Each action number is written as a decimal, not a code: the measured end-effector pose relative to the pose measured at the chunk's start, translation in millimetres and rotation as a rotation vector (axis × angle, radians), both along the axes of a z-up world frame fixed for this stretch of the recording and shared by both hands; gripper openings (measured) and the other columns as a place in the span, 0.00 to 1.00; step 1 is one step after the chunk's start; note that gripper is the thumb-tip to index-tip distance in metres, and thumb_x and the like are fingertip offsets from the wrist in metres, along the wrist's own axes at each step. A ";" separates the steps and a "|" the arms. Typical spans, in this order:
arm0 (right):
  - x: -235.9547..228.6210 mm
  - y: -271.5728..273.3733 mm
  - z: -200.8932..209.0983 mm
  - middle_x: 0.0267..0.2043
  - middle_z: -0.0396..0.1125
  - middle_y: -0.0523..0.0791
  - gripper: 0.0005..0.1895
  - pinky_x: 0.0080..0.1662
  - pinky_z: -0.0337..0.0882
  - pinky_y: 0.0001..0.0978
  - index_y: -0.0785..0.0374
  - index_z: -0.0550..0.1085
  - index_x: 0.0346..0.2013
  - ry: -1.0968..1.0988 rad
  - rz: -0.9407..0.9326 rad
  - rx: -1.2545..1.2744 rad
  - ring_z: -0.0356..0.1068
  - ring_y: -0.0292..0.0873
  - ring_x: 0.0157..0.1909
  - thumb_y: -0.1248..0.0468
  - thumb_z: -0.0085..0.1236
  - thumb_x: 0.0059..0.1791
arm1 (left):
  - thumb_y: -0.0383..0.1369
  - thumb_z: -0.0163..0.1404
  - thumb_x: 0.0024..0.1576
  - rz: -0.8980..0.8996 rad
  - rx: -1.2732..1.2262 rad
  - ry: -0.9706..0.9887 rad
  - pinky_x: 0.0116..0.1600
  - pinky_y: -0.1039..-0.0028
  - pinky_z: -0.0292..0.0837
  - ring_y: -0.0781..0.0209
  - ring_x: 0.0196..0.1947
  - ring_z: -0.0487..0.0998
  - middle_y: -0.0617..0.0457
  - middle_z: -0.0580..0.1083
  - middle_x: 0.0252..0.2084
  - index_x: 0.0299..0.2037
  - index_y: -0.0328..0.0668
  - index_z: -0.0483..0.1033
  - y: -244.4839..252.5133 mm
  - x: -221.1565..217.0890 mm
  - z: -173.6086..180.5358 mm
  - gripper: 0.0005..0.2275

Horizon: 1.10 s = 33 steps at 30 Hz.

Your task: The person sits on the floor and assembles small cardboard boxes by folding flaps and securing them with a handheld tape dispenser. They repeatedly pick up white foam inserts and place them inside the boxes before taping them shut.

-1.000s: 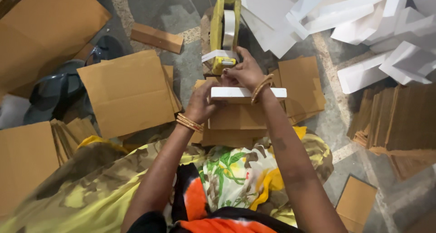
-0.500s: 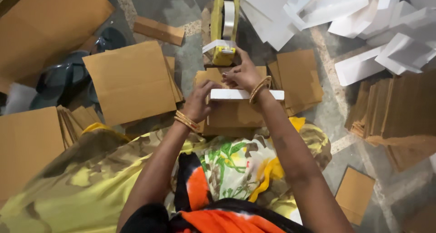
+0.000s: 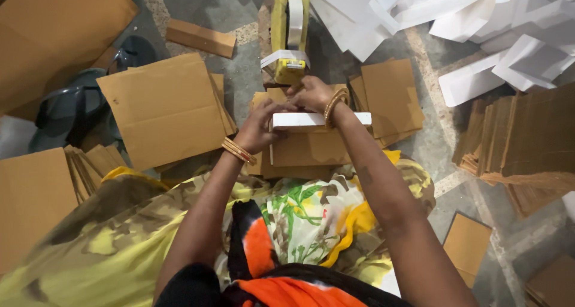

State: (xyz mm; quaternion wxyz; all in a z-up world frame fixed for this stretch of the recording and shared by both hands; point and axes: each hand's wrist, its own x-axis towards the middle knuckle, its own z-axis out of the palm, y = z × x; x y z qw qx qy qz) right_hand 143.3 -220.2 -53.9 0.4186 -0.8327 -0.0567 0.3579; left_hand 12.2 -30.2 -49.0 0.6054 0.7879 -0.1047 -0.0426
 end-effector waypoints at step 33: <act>-153.9 -58.1 98.0 0.53 0.72 0.46 0.19 0.55 0.73 0.34 0.64 0.68 0.60 -0.717 -0.598 0.573 0.72 0.42 0.53 0.63 0.59 0.55 | 0.33 0.63 0.51 0.323 -0.100 -0.095 0.56 0.62 0.78 0.51 0.50 0.83 0.44 0.79 0.51 0.60 0.42 0.68 -32.5 -39.4 92.4 0.26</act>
